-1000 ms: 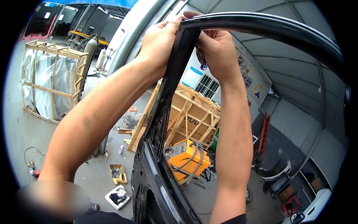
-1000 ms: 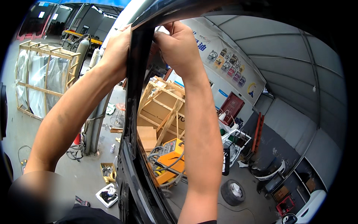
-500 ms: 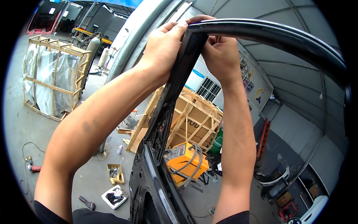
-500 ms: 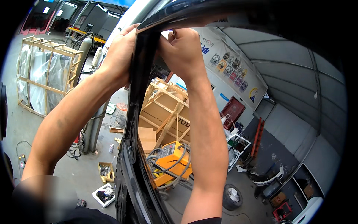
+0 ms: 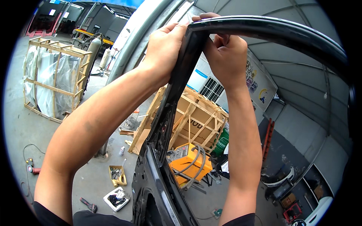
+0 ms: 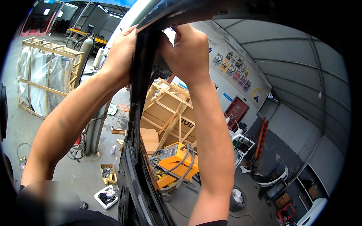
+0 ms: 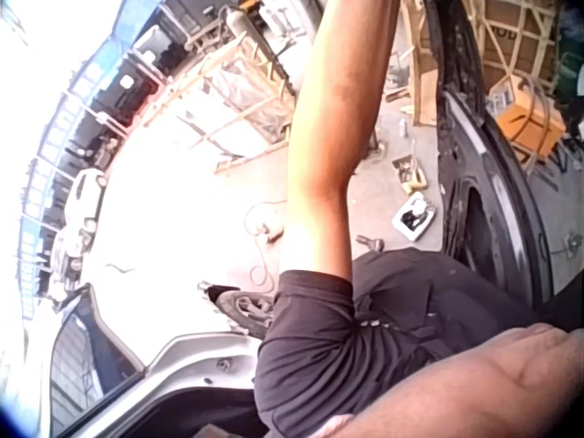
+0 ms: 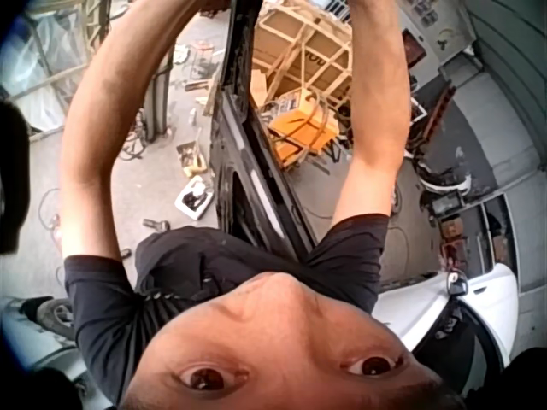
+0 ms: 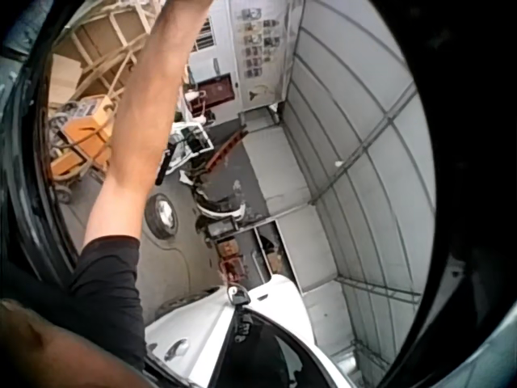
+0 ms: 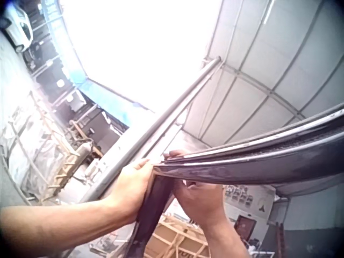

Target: The person removes a rubber weather seal from a car door, walks to a nearby area, and then returns to install the seal along the door frame using a small metal tool to press it into place.

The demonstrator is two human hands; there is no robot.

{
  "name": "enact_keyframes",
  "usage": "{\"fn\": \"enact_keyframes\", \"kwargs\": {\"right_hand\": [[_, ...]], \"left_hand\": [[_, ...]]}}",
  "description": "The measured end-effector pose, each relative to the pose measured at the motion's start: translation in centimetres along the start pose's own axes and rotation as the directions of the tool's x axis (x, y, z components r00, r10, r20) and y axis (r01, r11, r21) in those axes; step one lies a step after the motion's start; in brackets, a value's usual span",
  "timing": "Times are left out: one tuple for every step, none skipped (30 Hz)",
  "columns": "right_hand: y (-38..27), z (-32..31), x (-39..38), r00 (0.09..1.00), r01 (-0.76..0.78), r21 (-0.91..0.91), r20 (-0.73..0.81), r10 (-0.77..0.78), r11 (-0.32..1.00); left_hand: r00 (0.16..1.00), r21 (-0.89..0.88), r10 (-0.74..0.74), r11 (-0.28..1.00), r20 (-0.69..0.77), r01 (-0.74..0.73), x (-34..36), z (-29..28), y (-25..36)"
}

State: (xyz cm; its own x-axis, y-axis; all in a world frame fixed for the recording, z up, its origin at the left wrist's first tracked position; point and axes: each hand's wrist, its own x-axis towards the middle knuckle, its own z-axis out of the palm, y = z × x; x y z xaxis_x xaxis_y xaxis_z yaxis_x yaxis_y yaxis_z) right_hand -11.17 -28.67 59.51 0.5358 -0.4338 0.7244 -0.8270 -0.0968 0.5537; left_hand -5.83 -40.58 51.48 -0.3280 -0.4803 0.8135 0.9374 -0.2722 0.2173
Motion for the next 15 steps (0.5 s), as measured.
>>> {"fn": "enact_keyframes", "kwargs": {"right_hand": [[0.1,0.0,-0.1,1.0,0.014,-0.013,-0.007,-0.014,1.0],[0.3,0.1,-0.2,1.0,0.027,-0.024,-0.011,-0.027,0.999],[0.6,0.2,-0.2,0.999,0.042,-0.035,-0.018,-0.042,0.999],[0.7,0.3,-0.1,0.998,0.056,-0.044,-0.017,-0.057,0.997],[0.7,0.2,-0.1,0.998,0.063,-0.051,-0.026,-0.065,0.997],[0.7,0.1,-0.2,0.997,0.07,-0.056,-0.032,-0.072,0.996],[0.6,0.1,-0.3,0.997,0.067,-0.052,-0.045,-0.07,0.996],[0.6,0.2,-0.3,0.996,0.067,-0.046,-0.057,-0.07,0.997],[0.6,0.4,-0.3,0.993,0.071,-0.063,-0.09,-0.077,0.995],[0.6,0.6,-0.4,0.989,0.075,-0.079,-0.123,-0.085,0.994],[0.6,0.7,-0.5,0.984,0.077,-0.095,-0.154,-0.091,0.992],[0.3,0.6,-0.7,0.992,-0.005,-0.084,-0.13,-0.006,0.996],[0.3,0.4,-0.8,0.994,-0.042,-0.044,-0.1,0.037,0.998],[0.2,0.2,-0.7,0.994,-0.081,-0.004,-0.07,0.081,0.997],[0.0,-0.1,-0.7,0.992,-0.122,0.034,-0.038,0.123,0.992]], "left_hand": [[1.0,-0.001,-0.007,1.0,0.016,0.007,0.1,-0.2,-0.1],[1.0,-0.001,-0.019,1.0,0.022,0.019,0.1,-0.2,0.0],[0.999,-0.001,-0.032,0.999,0.027,0.032,0.0,-0.2,0.1],[0.998,-0.002,-0.044,0.999,0.033,0.044,0.0,-0.2,0.2],[0.999,-0.002,-0.047,0.999,0.02,0.047,-0.1,0.0,0.4],[0.999,-0.001,-0.049,0.999,0.007,0.049,-0.2,0.2,0.5],[0.999,-0.001,-0.051,0.999,-0.006,0.051,-0.2,0.4,0.5],[0.999,0.038,-0.047,0.998,0.009,0.046,0.1,0.1,0.4],[0.999,0.087,-0.045,0.995,0.03,0.042,0.5,-0.3,0.4],[0.998,0.136,-0.044,0.99,0.051,0.037,1.0,-0.6,0.5],[0.996,0.185,-0.047,0.982,0.071,0.033,1.0,-0.6,0.8],[0.993,0.191,-0.092,0.979,0.08,0.075,1.0,-0.7,1.1],[0.987,0.197,-0.136,0.973,0.089,0.117,0.9,-0.8,1.4],[0.979,0.206,-0.181,0.966,0.098,0.158,0.7,-0.7,1.9],[0.974,0.216,-0.204,0.96,0.093,0.18,0.8,-0.7,2.1]]}}
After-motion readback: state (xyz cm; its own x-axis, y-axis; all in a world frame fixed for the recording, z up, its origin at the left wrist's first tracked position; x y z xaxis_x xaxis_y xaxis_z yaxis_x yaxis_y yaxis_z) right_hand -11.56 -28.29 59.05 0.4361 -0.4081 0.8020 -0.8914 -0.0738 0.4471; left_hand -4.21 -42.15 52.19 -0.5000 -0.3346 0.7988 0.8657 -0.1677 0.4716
